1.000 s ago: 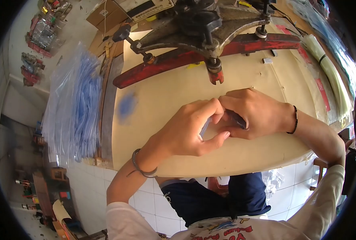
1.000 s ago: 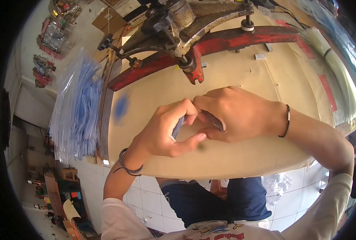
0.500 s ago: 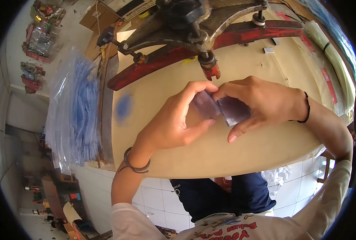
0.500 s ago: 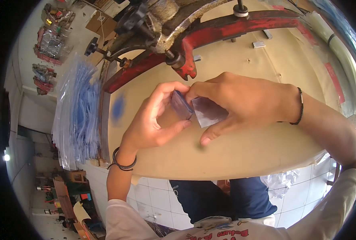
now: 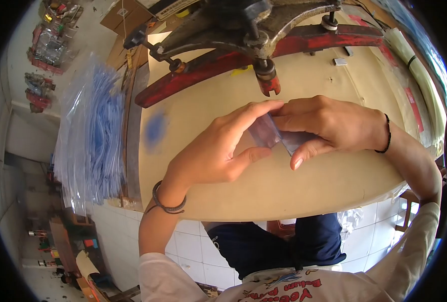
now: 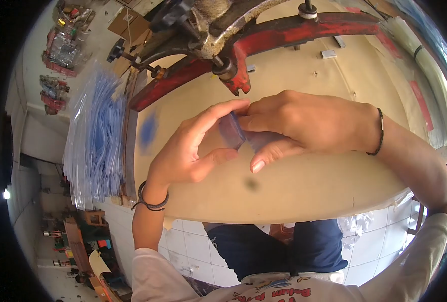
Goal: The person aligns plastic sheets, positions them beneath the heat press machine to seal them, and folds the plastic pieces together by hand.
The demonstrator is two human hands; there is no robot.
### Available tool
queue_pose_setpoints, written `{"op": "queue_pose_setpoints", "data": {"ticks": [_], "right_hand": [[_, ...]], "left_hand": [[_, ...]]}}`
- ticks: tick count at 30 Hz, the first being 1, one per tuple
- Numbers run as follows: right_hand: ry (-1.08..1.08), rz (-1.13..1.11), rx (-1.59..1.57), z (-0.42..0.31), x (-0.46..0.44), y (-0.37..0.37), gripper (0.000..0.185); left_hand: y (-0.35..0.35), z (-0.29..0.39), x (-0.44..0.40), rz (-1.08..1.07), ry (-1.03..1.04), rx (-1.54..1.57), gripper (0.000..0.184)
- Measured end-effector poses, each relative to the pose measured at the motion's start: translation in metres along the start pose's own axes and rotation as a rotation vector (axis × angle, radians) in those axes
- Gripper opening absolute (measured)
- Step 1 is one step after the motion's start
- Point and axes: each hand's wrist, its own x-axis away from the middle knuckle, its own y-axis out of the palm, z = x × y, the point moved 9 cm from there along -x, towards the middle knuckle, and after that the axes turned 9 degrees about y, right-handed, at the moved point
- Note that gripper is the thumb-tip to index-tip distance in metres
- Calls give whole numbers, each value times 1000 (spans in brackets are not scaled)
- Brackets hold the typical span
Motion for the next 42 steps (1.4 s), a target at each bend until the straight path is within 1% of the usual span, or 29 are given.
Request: {"op": "queue_pose_setpoints", "data": {"ticks": [2,5,8,11,14,20,23,25,26,28,31,32,35,36,38,40,41,42], "right_hand": [[-3,4,54,1,1,1,63],[42,-81,67,3,2,5,65],[95,-89,100,7,3,8,68],[19,-32,102,6,3,8,66],[-19,-61,114,2,2,10,63],[-12,-163,85,0,3,11,59],[19,-156,69,1,5,12,57],[-28,-80,96,3,5,12,57],[-53,-43,108,3,6,11,58],[10,-11,101,5,6,10,62],[109,-2,56,3,5,4,68],[142,-6,36,4,5,2,71],[214,57,121,13,4,-2,81],[132,116,108,10,3,-5,82],[-32,233,85,5,4,-9,83],[68,153,92,8,3,-5,83],[117,113,95,10,3,-2,83],[80,135,80,6,3,-4,79]], "left_hand": [[0,0,0,11,10,1,74],[1,-1,0,17,19,-17,75],[1,-1,-1,21,10,-59,74],[1,1,-2,38,39,-102,74],[0,1,-1,46,59,-126,73],[0,5,-2,32,77,-142,73],[0,9,-5,24,114,-112,76],[1,7,-4,20,126,-54,81],[1,7,-3,30,140,-48,79],[0,6,-2,46,165,-36,76],[0,-4,7,105,91,82,65],[0,-5,7,94,65,54,64],[-4,-8,9,35,-40,-31,62],[-5,-9,10,-4,-90,-59,62],[-6,-11,10,-43,-103,-73,63],[-5,-11,11,-44,-30,-41,64],[-7,-11,10,-10,-25,-4,66],[-9,-10,10,24,-21,32,68]]}}
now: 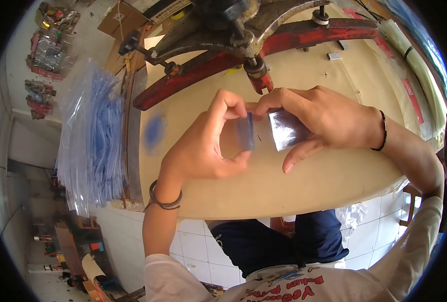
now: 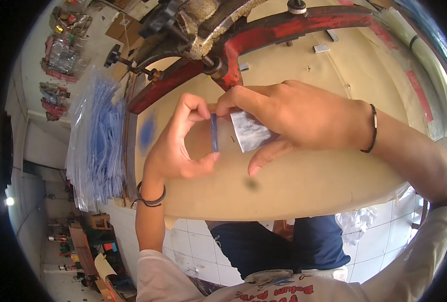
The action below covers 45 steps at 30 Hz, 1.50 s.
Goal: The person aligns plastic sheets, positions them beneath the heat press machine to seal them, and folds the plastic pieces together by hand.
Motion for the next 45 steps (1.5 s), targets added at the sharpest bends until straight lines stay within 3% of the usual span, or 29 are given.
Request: {"op": "queue_pose_setpoints", "data": {"ticks": [2,5,14,17,20,23,26,38,41,45], "right_hand": [[-71,47,-39,-7,1,-3,71],[-16,-10,-25,-7,2,1,70],[-114,-22,81,-16,5,3,65],[-97,31,19,-10,5,5,53],[20,-56,-237,-5,0,3,38],[92,65,-272,-2,-1,-7,28],[241,93,-256,6,-1,-9,26],[303,21,-473,4,2,6,20],[46,146,-224,-9,4,2,23],[54,91,-187,-12,4,4,28]], "left_hand": [[-3,-3,1,33,-20,74,72],[-3,-10,3,6,-81,155,77],[0,-13,4,-116,-146,203,77],[1,-17,6,-152,-172,220,77],[1,-17,8,-162,-189,223,75],[0,-19,10,-155,-151,229,72],[1,-16,8,-157,-162,242,72],[15,-14,4,-181,-149,394,83],[14,-17,6,-179,-154,374,82],[13,-20,8,-162,-182,386,80]]}}
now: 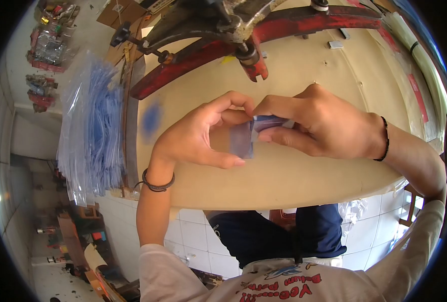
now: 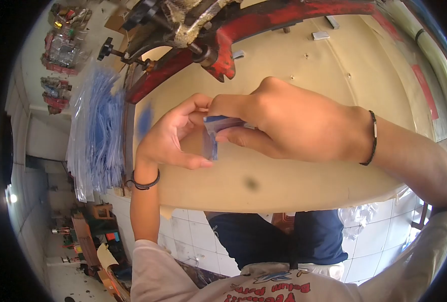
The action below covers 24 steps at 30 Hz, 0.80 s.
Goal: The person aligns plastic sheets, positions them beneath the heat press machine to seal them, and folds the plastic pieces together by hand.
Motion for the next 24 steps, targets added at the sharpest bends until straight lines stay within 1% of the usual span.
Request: {"op": "queue_pose_setpoints", "data": {"ticks": [5,8,10,11,12,14,16,19,23,24], "right_hand": [[21,-87,130,0,2,5,33],[5,-45,85,-2,4,3,32],[24,25,-10,2,4,-1,29],[33,58,-59,5,3,-3,28],[16,78,-37,4,3,-4,27],[-17,110,9,0,1,-8,24],[-8,83,27,2,1,-4,23],[-22,75,14,3,0,-3,23],[-77,30,79,0,1,1,21],[-53,33,86,2,2,1,21]], "left_hand": [[-2,-3,1,23,-30,85,79],[-5,-5,3,26,-58,135,77],[0,-3,2,21,-77,143,75],[1,-4,1,31,-98,134,80],[2,-5,0,43,-118,126,86],[2,-4,0,49,-100,111,86],[1,-1,-1,35,-27,96,77],[1,-1,-1,47,2,106,77],[1,-3,-1,21,-37,129,74],[1,-4,-1,12,-42,139,74]]}}
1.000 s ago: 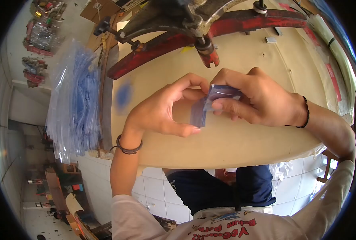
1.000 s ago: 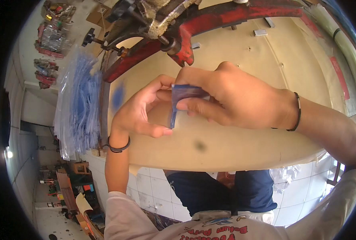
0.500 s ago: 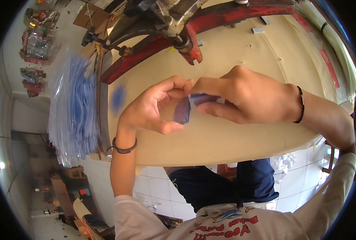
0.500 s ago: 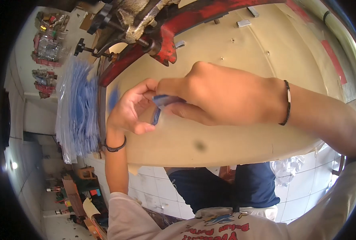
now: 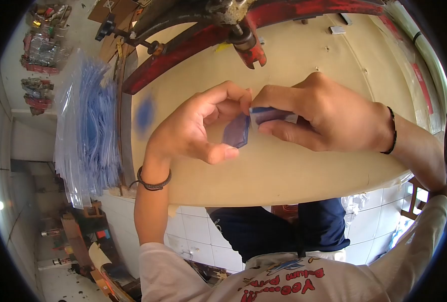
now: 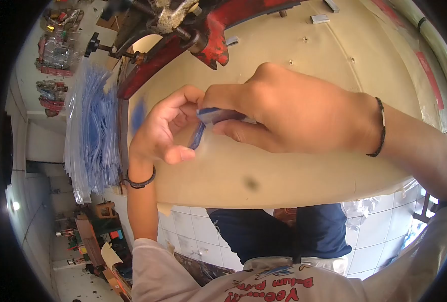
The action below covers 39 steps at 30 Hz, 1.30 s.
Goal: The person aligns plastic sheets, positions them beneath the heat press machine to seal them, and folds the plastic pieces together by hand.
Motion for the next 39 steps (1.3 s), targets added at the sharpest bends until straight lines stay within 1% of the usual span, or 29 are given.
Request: {"op": "queue_pose_setpoints", "data": {"ticks": [2,5,8,11,14,17,20,23,26,29,32,35,38,39], "right_hand": [[45,5,14,3,0,1,20],[140,20,-179,12,-4,-4,20],[78,40,-156,6,-3,-4,20],[58,14,-105,6,-2,1,19],[-42,1,-3,3,-1,3,19],[94,-37,-29,6,-1,2,20],[151,14,-197,13,-4,-4,20],[40,40,-150,9,-1,3,24],[50,8,-43,5,-1,0,23],[75,32,-153,8,-2,-3,23],[22,24,-142,6,-3,-1,24],[-36,29,-68,0,-1,0,27],[54,13,-152,5,-2,-1,33],[37,12,-117,3,-2,0,34]], "left_hand": [[0,1,0,-13,15,-17,73],[3,3,-1,-10,52,-55,71],[4,3,-2,8,34,-34,70],[3,2,-1,-1,15,-48,70],[2,0,-1,-2,21,-66,69],[1,1,-2,13,46,-74,69],[2,1,-2,25,54,-83,67],[2,2,-2,8,47,-98,67],[2,2,-2,-1,32,-101,67],[2,2,-2,4,45,-104,68],[3,4,-3,21,43,-136,69],[2,3,-4,12,29,-167,69],[1,5,-4,11,27,-170,68],[2,6,-4,10,30,-195,68]]}}
